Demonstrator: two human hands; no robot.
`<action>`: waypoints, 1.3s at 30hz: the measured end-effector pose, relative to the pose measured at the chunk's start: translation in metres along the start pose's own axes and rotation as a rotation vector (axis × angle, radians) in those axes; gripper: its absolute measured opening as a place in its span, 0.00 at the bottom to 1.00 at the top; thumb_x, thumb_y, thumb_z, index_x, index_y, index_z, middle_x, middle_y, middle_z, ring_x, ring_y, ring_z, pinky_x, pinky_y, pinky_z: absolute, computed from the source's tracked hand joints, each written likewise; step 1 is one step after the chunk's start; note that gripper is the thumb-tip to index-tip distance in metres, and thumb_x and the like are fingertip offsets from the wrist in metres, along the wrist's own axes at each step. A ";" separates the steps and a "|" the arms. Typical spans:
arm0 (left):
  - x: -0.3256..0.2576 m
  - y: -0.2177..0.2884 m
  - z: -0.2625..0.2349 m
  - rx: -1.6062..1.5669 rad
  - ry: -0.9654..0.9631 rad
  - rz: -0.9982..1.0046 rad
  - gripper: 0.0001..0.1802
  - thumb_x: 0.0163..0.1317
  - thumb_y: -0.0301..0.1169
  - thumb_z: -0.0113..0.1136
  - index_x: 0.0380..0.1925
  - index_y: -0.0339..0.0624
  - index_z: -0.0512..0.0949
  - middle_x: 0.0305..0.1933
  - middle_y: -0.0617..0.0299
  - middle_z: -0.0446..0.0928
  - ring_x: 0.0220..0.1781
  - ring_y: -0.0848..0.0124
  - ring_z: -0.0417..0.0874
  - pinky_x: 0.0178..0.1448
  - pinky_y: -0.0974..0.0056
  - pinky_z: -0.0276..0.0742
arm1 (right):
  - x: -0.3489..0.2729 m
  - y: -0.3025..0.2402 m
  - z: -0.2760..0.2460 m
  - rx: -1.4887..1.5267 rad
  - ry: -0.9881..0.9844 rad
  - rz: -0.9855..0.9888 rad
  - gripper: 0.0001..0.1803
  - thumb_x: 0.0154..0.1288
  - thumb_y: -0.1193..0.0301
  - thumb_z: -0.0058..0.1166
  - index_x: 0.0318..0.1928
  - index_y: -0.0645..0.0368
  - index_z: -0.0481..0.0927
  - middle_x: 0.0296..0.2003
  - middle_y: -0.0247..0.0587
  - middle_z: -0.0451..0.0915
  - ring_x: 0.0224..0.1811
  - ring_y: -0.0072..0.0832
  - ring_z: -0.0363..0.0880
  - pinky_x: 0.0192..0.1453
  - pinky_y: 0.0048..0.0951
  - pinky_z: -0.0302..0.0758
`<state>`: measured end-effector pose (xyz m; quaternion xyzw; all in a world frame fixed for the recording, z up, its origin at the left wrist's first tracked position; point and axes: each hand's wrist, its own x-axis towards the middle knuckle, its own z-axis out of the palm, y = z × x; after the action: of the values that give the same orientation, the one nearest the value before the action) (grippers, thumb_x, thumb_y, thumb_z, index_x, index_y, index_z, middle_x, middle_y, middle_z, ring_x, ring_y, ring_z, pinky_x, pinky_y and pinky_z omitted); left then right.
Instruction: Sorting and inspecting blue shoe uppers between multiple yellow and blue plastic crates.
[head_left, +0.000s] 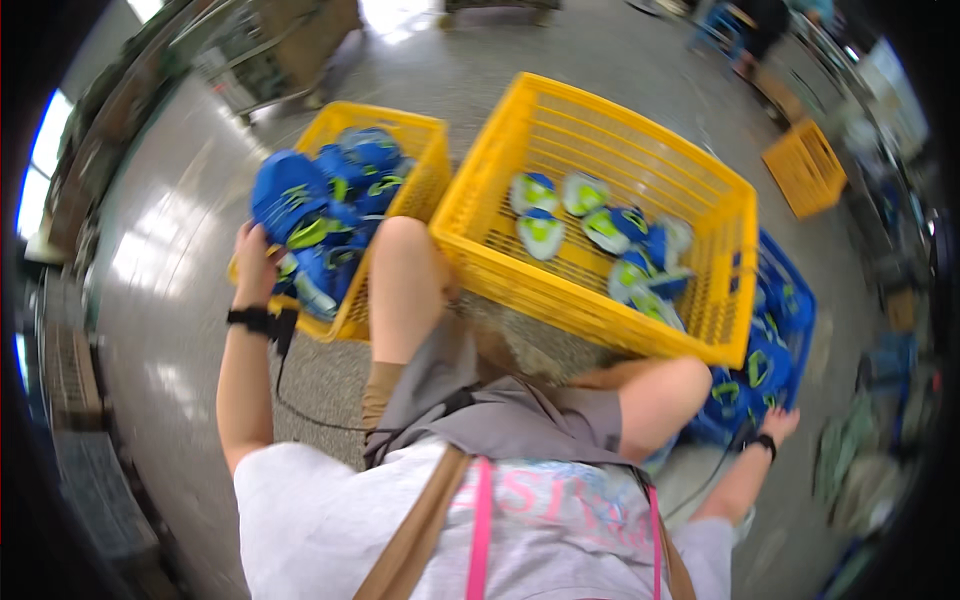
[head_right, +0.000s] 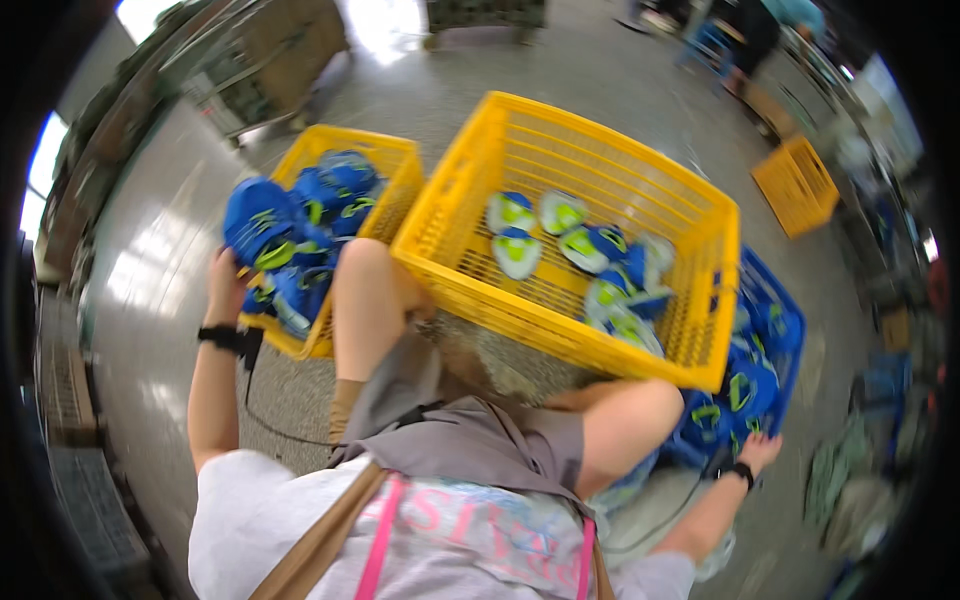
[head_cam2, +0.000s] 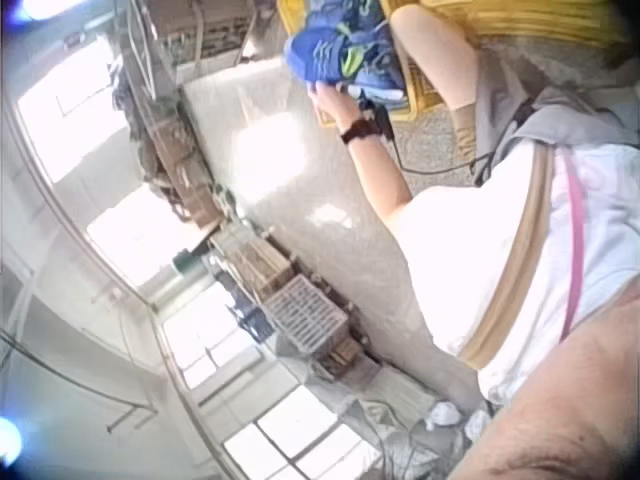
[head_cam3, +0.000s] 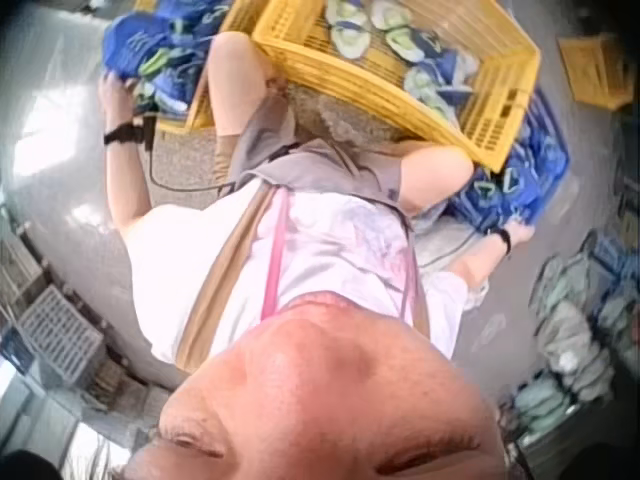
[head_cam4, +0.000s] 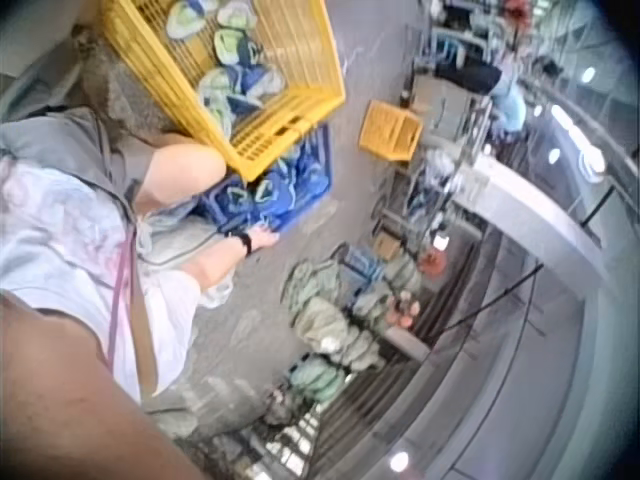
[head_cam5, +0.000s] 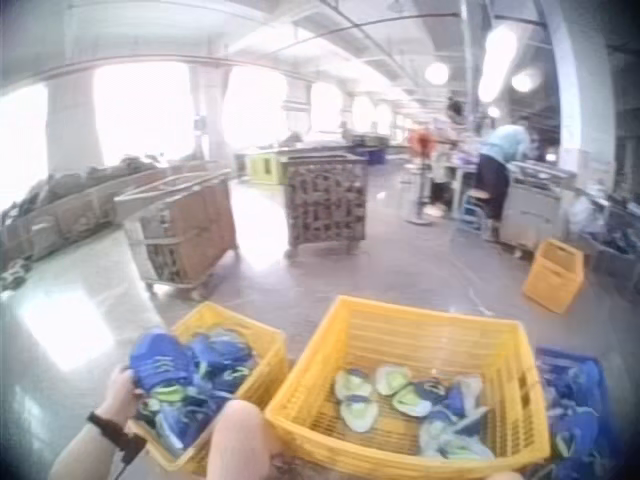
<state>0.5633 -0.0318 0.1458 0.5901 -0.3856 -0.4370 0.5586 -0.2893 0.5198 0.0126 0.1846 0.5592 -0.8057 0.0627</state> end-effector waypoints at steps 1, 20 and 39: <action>0.009 -0.005 -0.008 -0.016 0.034 -0.032 0.15 0.55 0.32 0.47 0.43 0.44 0.70 0.35 0.63 0.70 0.38 0.70 0.73 0.34 0.58 0.77 | -0.009 0.015 0.020 -0.004 0.051 0.071 0.28 0.61 0.58 0.48 0.57 0.61 0.61 0.50 0.42 0.65 0.53 0.37 0.68 0.55 0.42 0.68; 0.185 -0.094 -0.073 0.781 0.121 0.114 0.16 0.56 0.36 0.47 0.32 0.34 0.77 0.22 0.56 0.74 0.20 0.67 0.72 0.27 0.59 0.68 | -0.102 0.007 0.137 -1.112 -0.607 -0.130 0.30 0.59 0.61 0.54 0.60 0.50 0.62 0.51 0.39 0.71 0.48 0.25 0.71 0.45 0.29 0.68; 0.001 -0.295 0.509 1.688 -1.092 0.245 0.65 0.36 0.50 0.72 0.66 0.40 0.39 0.67 0.33 0.41 0.67 0.42 0.52 0.58 0.47 0.65 | -0.165 0.075 0.201 -1.761 -0.852 -0.848 0.14 0.46 0.76 0.54 0.38 0.59 0.73 0.51 0.57 0.61 0.41 0.53 0.73 0.41 0.42 0.72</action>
<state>0.0724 -0.1736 -0.1449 0.4679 -0.8292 -0.1714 -0.2531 -0.1595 0.2891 0.0692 -0.4325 0.8953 -0.0717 0.0788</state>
